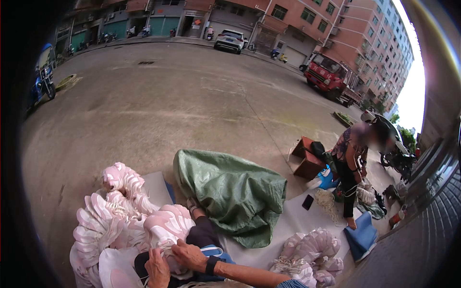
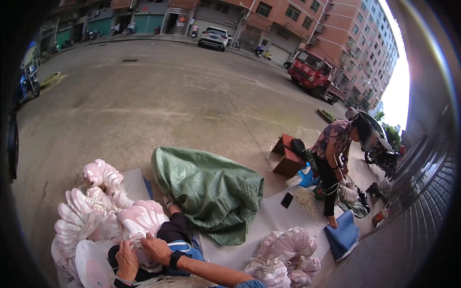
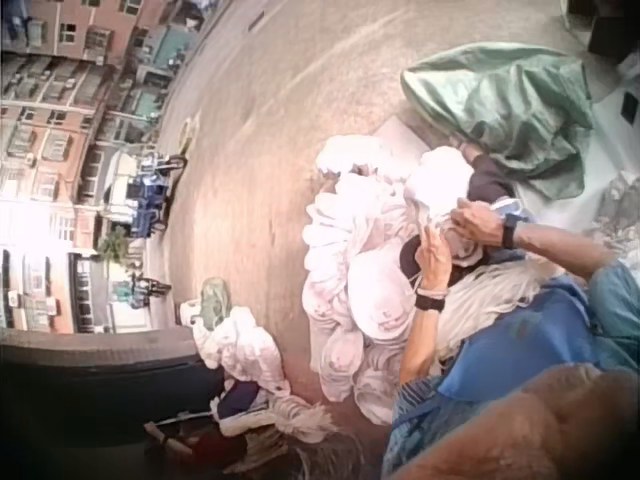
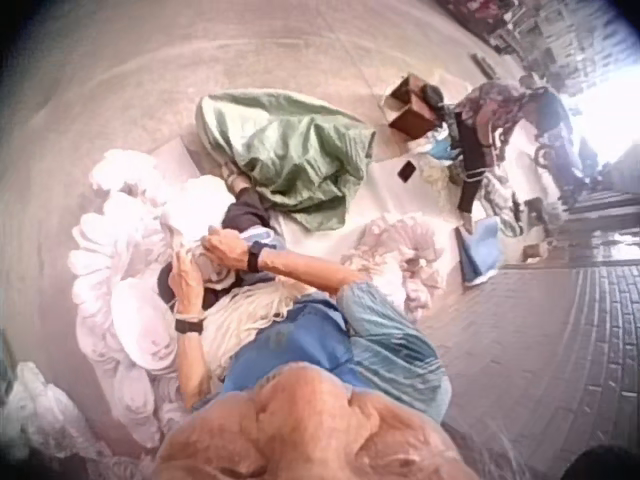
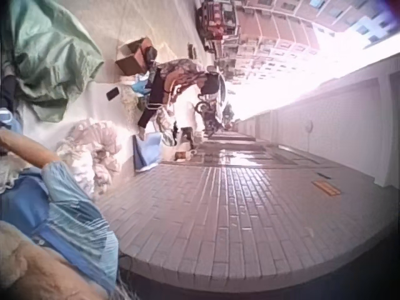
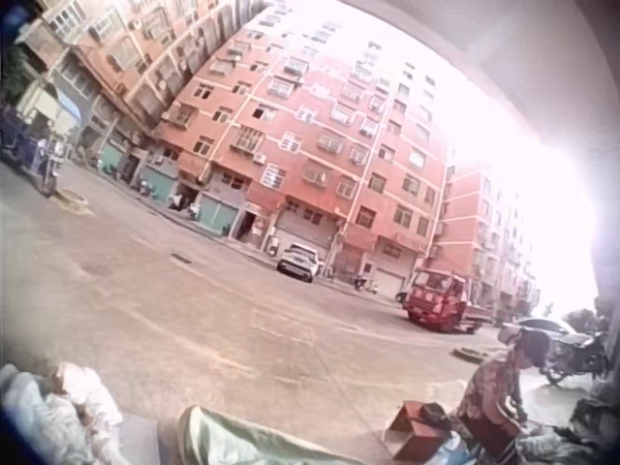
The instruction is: The recorder is lacing and organizing a large pile of pink and white sneakers outdoors.
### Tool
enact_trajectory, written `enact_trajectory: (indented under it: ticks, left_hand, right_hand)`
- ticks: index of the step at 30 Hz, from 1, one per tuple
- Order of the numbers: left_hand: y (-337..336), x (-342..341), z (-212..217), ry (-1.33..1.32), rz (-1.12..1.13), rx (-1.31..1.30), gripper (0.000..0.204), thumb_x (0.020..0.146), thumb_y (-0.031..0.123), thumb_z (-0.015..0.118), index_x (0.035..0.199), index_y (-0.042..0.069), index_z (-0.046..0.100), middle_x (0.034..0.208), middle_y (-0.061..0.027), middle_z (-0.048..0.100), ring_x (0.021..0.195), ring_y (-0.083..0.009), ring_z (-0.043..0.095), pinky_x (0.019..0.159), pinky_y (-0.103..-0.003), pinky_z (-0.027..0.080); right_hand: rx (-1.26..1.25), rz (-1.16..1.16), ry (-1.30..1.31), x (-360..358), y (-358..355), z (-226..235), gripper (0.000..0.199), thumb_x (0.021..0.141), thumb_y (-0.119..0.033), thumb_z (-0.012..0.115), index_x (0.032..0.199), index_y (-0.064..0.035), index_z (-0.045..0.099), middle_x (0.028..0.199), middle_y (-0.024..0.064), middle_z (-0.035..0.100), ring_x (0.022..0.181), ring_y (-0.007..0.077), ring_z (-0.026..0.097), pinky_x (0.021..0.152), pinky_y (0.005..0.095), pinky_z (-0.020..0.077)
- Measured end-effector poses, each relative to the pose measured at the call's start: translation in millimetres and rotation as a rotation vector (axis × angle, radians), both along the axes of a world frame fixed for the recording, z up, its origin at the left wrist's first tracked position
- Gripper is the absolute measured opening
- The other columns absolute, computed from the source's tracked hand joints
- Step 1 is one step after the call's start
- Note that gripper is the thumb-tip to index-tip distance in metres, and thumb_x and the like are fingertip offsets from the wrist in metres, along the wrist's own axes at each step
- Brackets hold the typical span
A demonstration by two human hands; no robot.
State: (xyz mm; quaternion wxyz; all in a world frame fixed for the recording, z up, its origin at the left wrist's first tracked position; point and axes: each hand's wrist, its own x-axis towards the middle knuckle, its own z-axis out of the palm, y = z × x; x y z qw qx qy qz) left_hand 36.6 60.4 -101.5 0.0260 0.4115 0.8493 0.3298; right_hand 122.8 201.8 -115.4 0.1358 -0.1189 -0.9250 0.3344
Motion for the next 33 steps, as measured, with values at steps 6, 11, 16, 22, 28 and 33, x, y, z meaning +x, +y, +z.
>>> enact_trajectory:
  ticks: [6,11,16,22,28,33]
  left_hand:
    - [4,-34,-6,-0.757,0.185,-0.086,0.018,0.080,0.012,0.057,0.087,-0.004,0.054,0.074,-0.0136,0.055,0.068,-0.0280,0.057,0.064,-0.039,0.047]
    - [3,-29,28,-0.828,0.187,-0.210,0.029,0.089,0.023,0.048,0.105,0.000,0.052,0.087,-0.0156,0.058,0.077,-0.0271,0.057,0.069,-0.039,0.045]
    - [-18,-36,-15,-0.378,0.083,-0.192,0.045,0.097,0.034,0.044,0.125,0.001,0.052,0.097,-0.0236,0.065,0.086,-0.0374,0.061,0.077,-0.042,0.045]
    - [-11,-27,-2,-0.649,0.090,0.021,0.053,0.097,0.033,0.045,0.133,-0.006,0.045,0.132,-0.0278,0.049,0.124,-0.0392,0.046,0.102,-0.040,0.035]
    - [-11,-27,6,-0.557,0.069,-0.081,0.059,0.096,0.037,0.049,0.135,-0.007,0.043,0.135,-0.0285,0.047,0.127,-0.0395,0.043,0.106,-0.039,0.032]
    - [-9,-21,21,-0.660,0.042,-0.054,0.061,0.096,0.039,0.049,0.137,-0.007,0.041,0.136,-0.0308,0.045,0.128,-0.0412,0.041,0.106,-0.039,0.031]
  right_hand:
    - [0.016,0.154,-0.071,12,7,-1,0.018,0.082,-0.014,0.058,0.093,-0.0017,0.052,0.090,0.0186,0.052,0.074,0.0404,0.060,0.061,0.0475,0.0483]
    - [-0.097,0.162,0.032,14,31,8,0.017,0.084,-0.015,0.061,0.093,-0.0035,0.053,0.090,0.0168,0.053,0.076,0.0391,0.059,0.065,0.0475,0.0481]
    - [-0.049,-0.015,0.005,-3,18,-1,0.016,0.087,-0.017,0.058,0.094,-0.0039,0.053,0.092,0.0168,0.055,0.079,0.0389,0.060,0.067,0.0466,0.0492]
    - [-0.039,0.061,-0.024,-11,20,4,0.016,0.087,-0.017,0.056,0.094,-0.0034,0.054,0.091,0.0178,0.056,0.081,0.0386,0.061,0.068,0.0462,0.0498]
    - [0.031,0.132,-0.118,-20,31,11,0.016,0.083,-0.014,0.056,0.092,-0.0007,0.055,0.091,0.0183,0.058,0.082,0.0392,0.061,0.068,0.0466,0.0500]
    - [0.183,0.252,-0.196,-29,33,6,0.019,0.077,-0.008,0.058,0.093,0.0018,0.055,0.090,0.0194,0.058,0.077,0.0373,0.063,0.063,0.0454,0.0505]
